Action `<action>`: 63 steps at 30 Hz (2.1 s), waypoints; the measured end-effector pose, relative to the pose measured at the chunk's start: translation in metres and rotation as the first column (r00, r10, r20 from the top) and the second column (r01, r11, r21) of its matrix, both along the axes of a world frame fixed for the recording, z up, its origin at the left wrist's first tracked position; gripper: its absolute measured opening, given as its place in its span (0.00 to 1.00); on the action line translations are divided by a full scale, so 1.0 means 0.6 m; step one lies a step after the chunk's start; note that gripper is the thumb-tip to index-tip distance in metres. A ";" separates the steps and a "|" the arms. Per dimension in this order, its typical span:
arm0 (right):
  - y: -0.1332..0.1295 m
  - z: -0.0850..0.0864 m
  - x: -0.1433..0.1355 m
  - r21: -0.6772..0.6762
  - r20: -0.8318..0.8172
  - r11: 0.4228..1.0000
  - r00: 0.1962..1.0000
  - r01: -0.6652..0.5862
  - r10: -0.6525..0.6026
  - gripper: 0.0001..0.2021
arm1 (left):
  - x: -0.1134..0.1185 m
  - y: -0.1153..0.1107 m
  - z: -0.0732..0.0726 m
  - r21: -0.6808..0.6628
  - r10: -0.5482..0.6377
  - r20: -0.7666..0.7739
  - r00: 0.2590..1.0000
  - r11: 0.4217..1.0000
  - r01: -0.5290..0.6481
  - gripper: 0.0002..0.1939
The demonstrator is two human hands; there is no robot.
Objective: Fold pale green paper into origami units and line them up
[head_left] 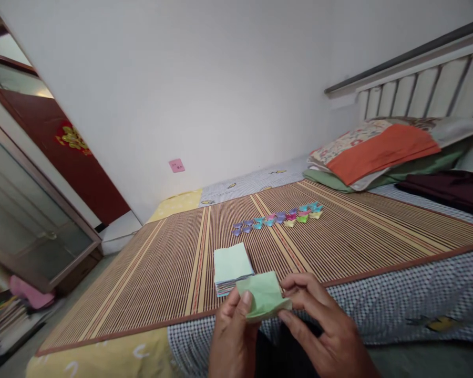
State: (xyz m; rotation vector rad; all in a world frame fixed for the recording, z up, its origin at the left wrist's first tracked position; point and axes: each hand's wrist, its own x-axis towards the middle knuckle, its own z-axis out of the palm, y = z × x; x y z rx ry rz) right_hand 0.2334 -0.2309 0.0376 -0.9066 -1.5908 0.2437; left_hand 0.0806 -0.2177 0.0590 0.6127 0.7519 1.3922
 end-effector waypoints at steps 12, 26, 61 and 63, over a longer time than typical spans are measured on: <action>0.017 -0.007 -0.013 -0.154 -0.032 0.988 0.999 -0.007 0.002 0.12 | 0.022 -0.008 -0.019 -0.013 -0.001 0.005 1.000 1.000 0.001 0.20; 0.013 0.002 -0.013 -0.204 -0.011 0.977 0.998 0.057 -0.060 0.15 | 0.030 -0.008 -0.039 0.001 0.039 -0.030 0.999 0.999 -0.039 0.18; 0.010 -0.008 -0.015 -0.485 -0.275 0.872 0.958 -0.064 -0.082 0.17 | 0.063 -0.032 -0.050 0.109 0.123 -0.336 0.934 0.990 -0.091 0.23; 0.011 -0.011 -0.015 -0.524 -0.325 0.843 0.944 -0.121 -0.066 0.18 | 0.063 -0.033 -0.052 0.110 0.110 -0.391 0.914 0.991 -0.072 0.25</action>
